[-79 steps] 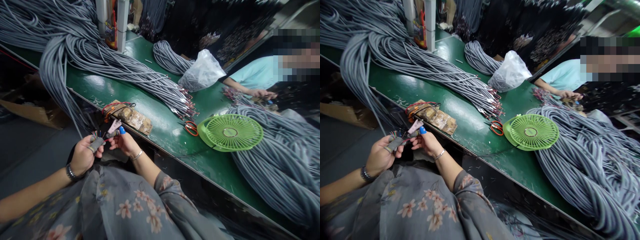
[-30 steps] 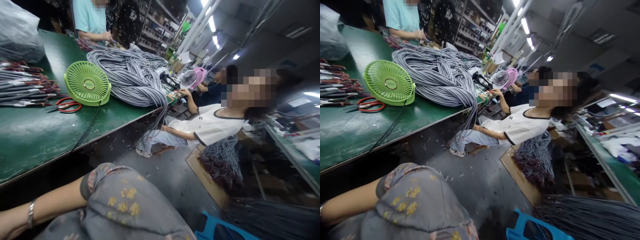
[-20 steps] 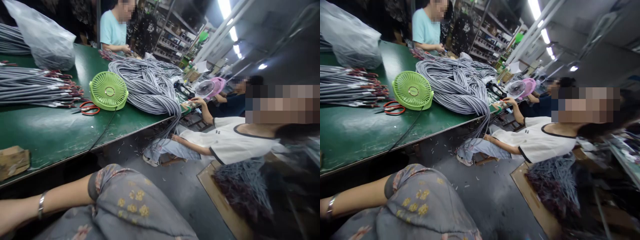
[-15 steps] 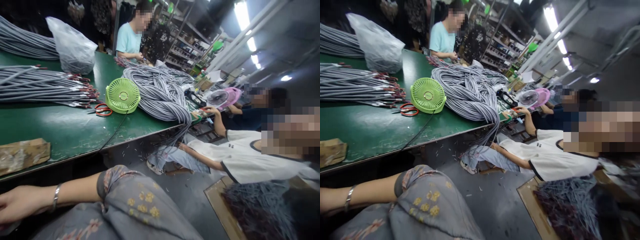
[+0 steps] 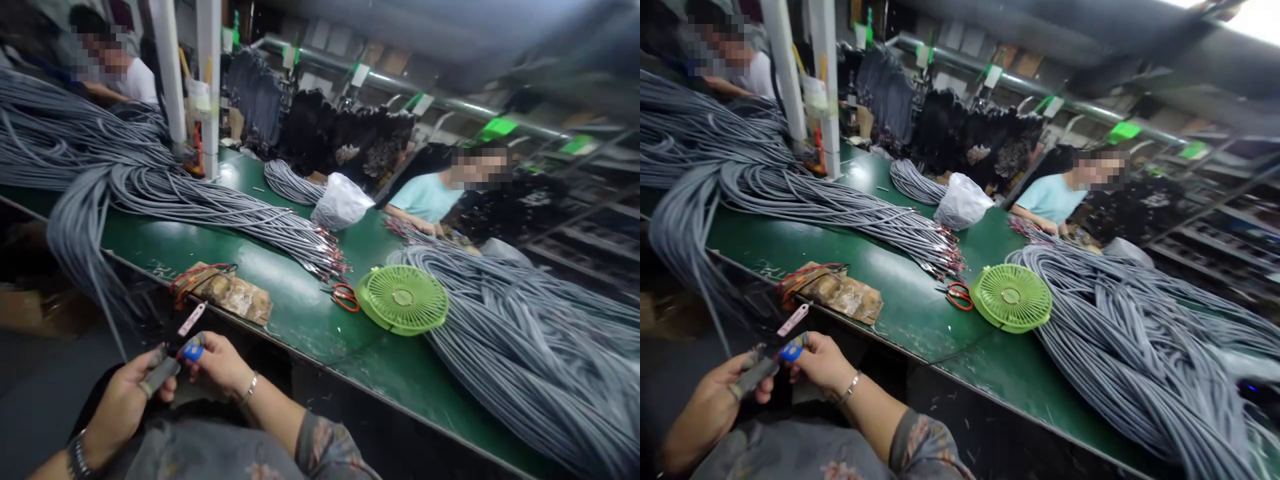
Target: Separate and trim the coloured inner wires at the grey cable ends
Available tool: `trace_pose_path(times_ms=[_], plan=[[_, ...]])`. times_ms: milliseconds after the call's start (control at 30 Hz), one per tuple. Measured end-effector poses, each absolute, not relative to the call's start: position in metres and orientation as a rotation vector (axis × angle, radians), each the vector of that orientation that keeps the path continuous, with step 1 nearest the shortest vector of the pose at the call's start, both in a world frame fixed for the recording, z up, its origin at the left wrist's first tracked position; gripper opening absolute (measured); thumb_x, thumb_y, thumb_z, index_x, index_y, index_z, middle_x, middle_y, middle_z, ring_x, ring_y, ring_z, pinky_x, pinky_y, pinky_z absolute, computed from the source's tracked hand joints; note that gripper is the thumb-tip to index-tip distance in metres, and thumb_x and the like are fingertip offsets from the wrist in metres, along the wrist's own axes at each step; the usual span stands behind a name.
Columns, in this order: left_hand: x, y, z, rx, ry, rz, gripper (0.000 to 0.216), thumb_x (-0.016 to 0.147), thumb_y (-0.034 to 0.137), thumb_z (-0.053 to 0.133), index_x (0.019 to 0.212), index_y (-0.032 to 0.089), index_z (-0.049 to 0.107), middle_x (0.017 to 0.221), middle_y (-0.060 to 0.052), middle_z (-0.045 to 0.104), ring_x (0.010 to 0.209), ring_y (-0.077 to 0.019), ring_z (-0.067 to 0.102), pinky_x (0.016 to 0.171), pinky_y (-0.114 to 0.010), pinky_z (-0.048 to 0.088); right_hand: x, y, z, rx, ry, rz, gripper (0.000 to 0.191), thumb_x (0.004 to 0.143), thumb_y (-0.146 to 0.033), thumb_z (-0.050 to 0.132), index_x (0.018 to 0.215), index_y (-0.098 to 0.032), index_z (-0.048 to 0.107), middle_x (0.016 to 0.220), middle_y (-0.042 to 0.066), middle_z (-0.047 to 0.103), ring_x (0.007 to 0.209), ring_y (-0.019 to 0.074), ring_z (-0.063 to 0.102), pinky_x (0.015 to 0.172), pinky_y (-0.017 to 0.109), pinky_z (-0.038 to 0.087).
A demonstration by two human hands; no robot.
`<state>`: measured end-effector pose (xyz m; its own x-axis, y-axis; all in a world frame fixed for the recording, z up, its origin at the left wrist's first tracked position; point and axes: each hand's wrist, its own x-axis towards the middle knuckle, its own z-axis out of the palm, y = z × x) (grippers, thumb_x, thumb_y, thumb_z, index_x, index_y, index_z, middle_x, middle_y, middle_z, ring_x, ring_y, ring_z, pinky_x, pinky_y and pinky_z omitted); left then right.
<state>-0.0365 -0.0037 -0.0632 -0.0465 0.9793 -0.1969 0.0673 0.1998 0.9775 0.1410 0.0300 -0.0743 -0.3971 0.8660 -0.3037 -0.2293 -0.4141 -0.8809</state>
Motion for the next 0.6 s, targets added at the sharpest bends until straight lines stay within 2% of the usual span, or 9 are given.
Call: trace_pose_path(times_ms=[133,300,400,600], plan=[[-0.025,-0.007,-0.043,1.062,1.319,0.982,0.031,0.06,0.053,0.084,0.058,0.025,0.073,0.05,-0.004,0.071,0.046,-0.0223,0.064,0.051,-0.034,0.056,0.133,0.027,-0.07,-1.039,-1.08,1.778,0.062,0.055,-0.067,0.098,0.066,-0.022,0.057,0.058,-0.007,0.053,0.056,0.01,0.044,0.06,0.027,0.04],[-0.025,-0.006,-0.032,1.094,1.242,0.861,0.024,0.06,0.044,0.082,0.054,0.024,0.071,0.049,-0.004,0.069,0.044,-0.0205,0.062,0.05,-0.032,0.054,0.134,0.028,-0.057,-1.104,-1.11,1.747,0.057,0.057,-0.062,0.099,0.065,-0.021,0.06,0.058,-0.007,0.054,0.057,0.0101,0.044,0.062,0.028,0.041],[-0.024,-0.005,-0.031,1.038,1.232,0.94,0.024,0.06,0.042,0.084,0.057,0.023,0.071,0.049,-0.004,0.069,0.044,-0.0188,0.061,0.049,-0.03,0.053,0.137,0.025,-0.05,-1.095,-1.079,1.739,0.053,0.064,-0.059,0.096,0.065,-0.021,0.059,0.061,-0.006,0.054,0.059,0.0106,0.046,0.063,0.027,0.042],[-0.02,-0.006,-0.028,0.762,1.245,1.137,0.023,0.054,0.037,0.086,0.057,0.021,0.069,0.046,-0.002,0.066,0.04,-0.0155,0.057,0.043,-0.027,0.048,0.139,0.017,-0.062,-1.066,-0.991,1.735,0.055,0.064,-0.061,0.096,0.064,-0.022,0.057,0.054,-0.007,0.053,0.052,0.0095,0.044,0.057,0.026,0.042]])
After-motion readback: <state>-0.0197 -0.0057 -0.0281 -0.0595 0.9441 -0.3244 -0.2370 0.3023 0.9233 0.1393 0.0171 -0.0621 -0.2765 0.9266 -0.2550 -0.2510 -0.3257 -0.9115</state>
